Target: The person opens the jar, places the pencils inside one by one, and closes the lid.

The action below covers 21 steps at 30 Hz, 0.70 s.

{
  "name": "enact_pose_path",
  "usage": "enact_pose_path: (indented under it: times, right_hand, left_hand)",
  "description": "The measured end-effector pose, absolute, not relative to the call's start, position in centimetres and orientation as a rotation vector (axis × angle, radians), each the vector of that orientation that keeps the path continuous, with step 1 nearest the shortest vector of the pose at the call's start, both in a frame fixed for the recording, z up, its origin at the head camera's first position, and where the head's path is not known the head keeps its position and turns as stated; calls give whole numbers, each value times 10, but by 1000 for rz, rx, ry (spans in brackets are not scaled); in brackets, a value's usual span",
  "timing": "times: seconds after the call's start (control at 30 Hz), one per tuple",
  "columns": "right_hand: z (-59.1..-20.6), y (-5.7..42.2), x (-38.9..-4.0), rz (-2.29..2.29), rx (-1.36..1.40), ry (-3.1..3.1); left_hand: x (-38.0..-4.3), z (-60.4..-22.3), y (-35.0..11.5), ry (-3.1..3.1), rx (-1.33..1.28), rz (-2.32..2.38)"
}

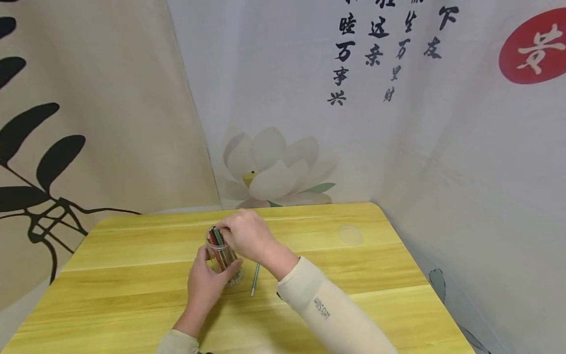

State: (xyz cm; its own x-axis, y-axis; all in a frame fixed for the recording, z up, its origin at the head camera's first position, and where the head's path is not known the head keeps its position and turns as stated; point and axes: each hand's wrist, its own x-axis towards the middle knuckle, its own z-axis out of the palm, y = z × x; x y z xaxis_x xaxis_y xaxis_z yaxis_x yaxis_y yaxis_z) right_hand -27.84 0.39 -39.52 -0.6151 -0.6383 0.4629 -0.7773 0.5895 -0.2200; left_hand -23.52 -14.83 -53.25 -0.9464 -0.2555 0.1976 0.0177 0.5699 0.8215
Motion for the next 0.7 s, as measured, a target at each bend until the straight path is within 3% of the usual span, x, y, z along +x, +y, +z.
enact_pose_path:
  times: [0.43, 0.53, 0.7]
  right_hand:
    - [-395, 6, -282, 629, 1388, -2599]
    - [-399, 13, -287, 802, 1251, -2566]
    - [-424, 29, -308, 1077, 739, -2668]
  left_hand:
    - [-235, -533, -150, -2525, 186, -1291]
    - [-236, -532, -149, -2521, 195, -1294]
    - [-236, -532, -148, -2529, 231, -1277]
